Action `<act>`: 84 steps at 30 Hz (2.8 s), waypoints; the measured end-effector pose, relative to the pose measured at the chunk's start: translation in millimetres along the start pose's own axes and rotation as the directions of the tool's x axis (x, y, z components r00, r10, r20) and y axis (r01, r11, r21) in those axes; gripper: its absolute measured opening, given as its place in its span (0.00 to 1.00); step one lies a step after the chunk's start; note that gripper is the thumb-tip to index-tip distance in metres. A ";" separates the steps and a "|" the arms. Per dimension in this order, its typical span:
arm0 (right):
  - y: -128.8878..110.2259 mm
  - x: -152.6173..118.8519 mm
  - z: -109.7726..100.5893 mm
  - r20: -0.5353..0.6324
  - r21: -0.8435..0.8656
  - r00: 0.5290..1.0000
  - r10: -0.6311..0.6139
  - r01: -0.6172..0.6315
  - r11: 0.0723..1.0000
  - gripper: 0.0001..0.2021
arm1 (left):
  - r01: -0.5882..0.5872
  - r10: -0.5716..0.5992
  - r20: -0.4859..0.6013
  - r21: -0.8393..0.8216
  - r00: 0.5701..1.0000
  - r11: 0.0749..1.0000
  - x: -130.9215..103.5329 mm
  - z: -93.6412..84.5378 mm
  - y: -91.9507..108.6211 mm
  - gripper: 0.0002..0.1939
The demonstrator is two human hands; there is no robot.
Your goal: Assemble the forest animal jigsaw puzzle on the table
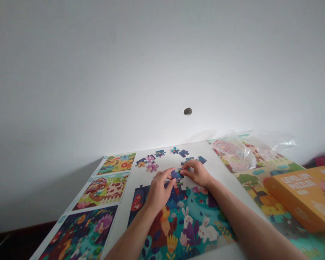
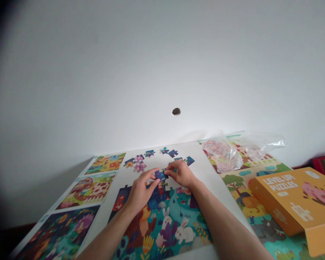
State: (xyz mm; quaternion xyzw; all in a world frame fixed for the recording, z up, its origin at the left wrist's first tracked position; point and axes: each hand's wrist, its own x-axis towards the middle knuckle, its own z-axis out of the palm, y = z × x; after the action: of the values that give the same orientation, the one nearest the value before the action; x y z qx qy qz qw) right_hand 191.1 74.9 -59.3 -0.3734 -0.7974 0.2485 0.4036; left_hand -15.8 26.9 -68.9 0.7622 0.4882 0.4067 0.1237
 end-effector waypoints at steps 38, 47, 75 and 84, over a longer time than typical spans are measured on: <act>4.5 -5.1 -6.5 0.146 -0.301 0.986 0.086 -0.038 0.953 0.08 | -0.086 0.079 0.106 0.064 0.991 0.994 0.2 1.7 3.7 0.13; 10.0 -2.7 -6.9 -0.009 -0.241 0.994 0.106 -0.105 0.965 0.09 | -0.075 0.065 0.126 0.081 0.990 0.994 -0.9 -0.1 3.9 0.22; 16.0 -2.8 -1.4 -0.033 -0.220 0.988 0.149 -0.153 0.964 0.08 | -0.035 0.024 0.038 0.317 0.999 0.948 6.8 5.8 12.9 0.13; 9.2 -5.6 -5.7 0.109 -0.303 0.990 0.087 -0.050 0.952 0.15 | -0.041 -0.017 0.134 0.415 0.991 0.909 11.3 5.5 19.5 0.15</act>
State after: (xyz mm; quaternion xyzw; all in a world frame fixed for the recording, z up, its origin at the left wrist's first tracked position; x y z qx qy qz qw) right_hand 201.7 76.5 -65.2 -0.4418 -0.8354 0.1610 0.2846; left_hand 3.0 27.9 -55.3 0.7996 0.5496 0.2417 -0.0120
